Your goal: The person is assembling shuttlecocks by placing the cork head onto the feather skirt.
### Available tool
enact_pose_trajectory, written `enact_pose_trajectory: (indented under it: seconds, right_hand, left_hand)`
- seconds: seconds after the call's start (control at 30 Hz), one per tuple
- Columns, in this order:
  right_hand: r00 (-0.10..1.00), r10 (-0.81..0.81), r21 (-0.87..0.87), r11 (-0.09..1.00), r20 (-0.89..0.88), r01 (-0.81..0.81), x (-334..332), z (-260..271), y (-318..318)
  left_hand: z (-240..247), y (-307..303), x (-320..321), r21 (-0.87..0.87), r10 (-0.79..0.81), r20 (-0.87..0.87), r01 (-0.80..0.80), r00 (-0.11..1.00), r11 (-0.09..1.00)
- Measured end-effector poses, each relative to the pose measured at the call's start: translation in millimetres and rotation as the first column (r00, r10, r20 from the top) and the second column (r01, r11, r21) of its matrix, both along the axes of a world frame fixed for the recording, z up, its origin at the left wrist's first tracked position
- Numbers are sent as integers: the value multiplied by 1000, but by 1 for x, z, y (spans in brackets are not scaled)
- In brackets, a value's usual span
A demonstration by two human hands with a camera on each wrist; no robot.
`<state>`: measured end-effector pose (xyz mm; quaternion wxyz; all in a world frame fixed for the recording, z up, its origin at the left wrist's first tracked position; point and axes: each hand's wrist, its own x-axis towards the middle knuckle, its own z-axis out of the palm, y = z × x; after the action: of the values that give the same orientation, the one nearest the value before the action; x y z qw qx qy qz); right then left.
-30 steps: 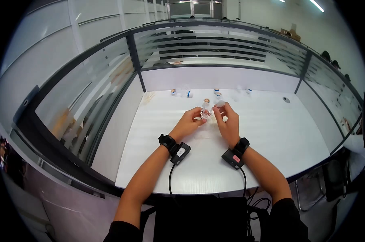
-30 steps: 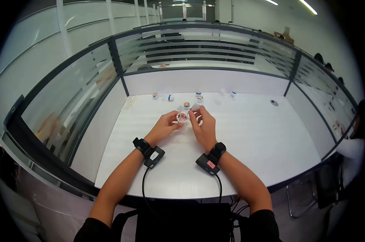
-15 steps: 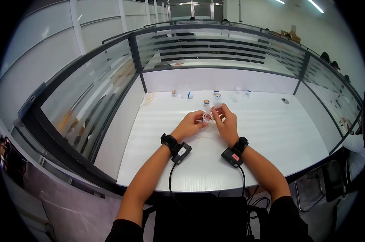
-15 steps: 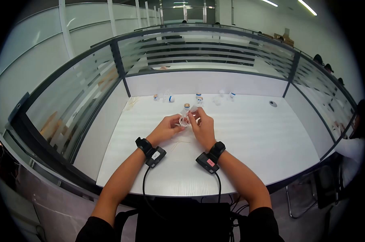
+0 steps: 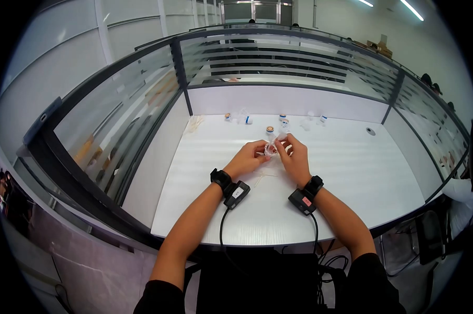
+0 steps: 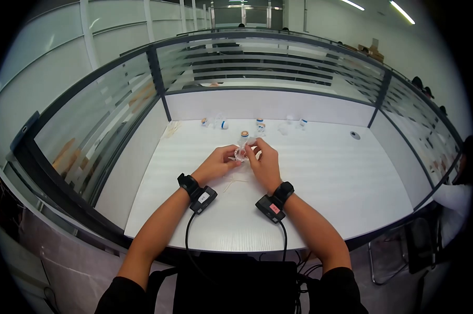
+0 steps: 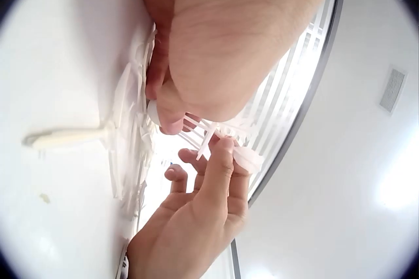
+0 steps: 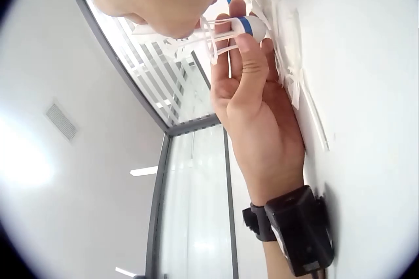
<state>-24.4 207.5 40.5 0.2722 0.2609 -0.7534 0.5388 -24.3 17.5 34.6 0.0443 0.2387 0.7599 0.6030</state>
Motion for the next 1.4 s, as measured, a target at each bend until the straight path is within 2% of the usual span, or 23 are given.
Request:
enact_pose_trajectory:
  seconds: [0.3,0.5,0.6,0.9,1.0,1.4]
  right_hand:
    - [996,-79,-83,994,-39,76,4,5,-2]
    - [1000,6,-158,987,1,-6,1,1,-1]
    - [1000,-21,-132,991,-2,21,-1,0,1]
    - [997,55,-168,984,-46,-62,-6,-4,-1]
    - [998,50,-131,990,23,-47,-1,-1,1]
    - [991,127,-185,976,33,-119,-1,0,2]
  left_hand:
    - [-3,0,-2,0,7,-8,-7,1000,1000]
    - [-1,0,0,-16,23,-2,-23,1000,1000]
    - [1,0,1,-35,29,-2,-29,1000,999]
    - [1,0,0,-11,15,-1,-15,1000,1000]
    - [0,0,1,-17,23,25,-22,999,1000]
    - [-3,1,-1,5,9,14,-9,1000,1000]
